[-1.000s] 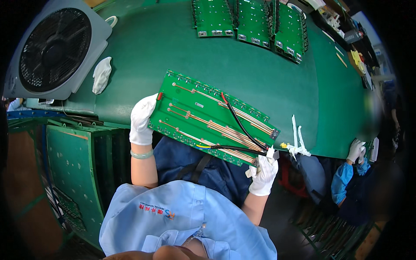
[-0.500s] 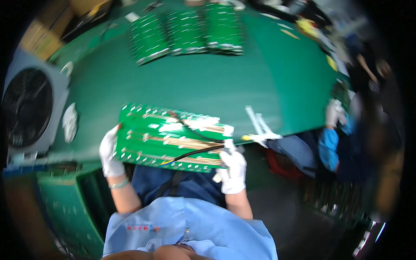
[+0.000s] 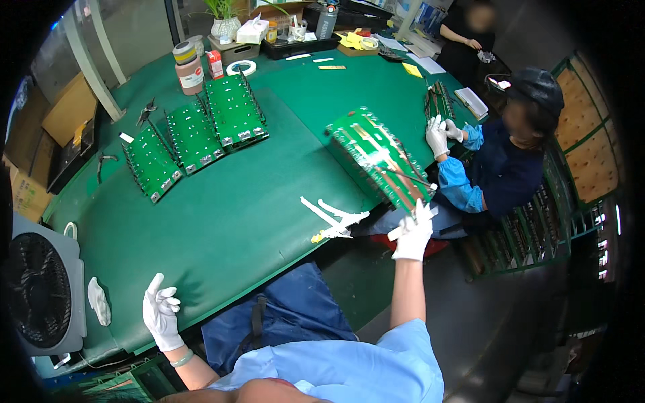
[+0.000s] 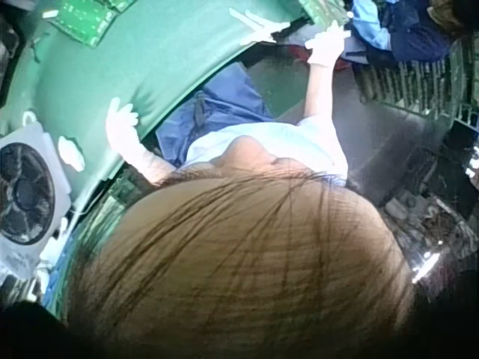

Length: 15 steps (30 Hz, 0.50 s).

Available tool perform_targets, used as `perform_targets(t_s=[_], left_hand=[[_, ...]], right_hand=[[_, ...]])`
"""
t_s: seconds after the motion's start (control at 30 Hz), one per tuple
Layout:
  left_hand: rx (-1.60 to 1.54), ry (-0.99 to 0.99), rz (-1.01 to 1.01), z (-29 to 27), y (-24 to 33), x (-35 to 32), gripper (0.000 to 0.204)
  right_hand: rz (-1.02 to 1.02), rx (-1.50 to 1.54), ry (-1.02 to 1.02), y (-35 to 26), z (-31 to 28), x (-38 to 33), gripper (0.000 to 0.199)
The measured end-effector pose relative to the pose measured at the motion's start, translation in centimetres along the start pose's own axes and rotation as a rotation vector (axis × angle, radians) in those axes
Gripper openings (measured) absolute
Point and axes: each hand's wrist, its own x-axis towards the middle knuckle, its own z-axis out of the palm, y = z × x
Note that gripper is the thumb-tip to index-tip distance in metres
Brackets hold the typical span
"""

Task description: Assemble electronic components and wire connectors onto printed circuit boards.

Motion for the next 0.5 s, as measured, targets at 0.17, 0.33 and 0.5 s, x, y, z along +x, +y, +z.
perform_targets(t_s=[0.17, 0.33, 0.5], left_hand=[[-0.044, 0.010, -0.028, -0.1, 0.0, 0.1, 0.049], [-0.095, 0.020, -0.070, -1.2, 0.2, -0.2, 0.047], [-0.116, -0.004, -0.153, 0.0, 1.0, 1.1, 0.051]], right_hand=[[0.026, -0.035, 0.062, 1.6, -2.5, 7.3, 0.029], [0.097, -0.286, -0.105, 3.8, -2.9, 6.3, 0.061], [-0.009, -0.441, 0.153, 3.3, -3.0, 0.6, 0.041]])
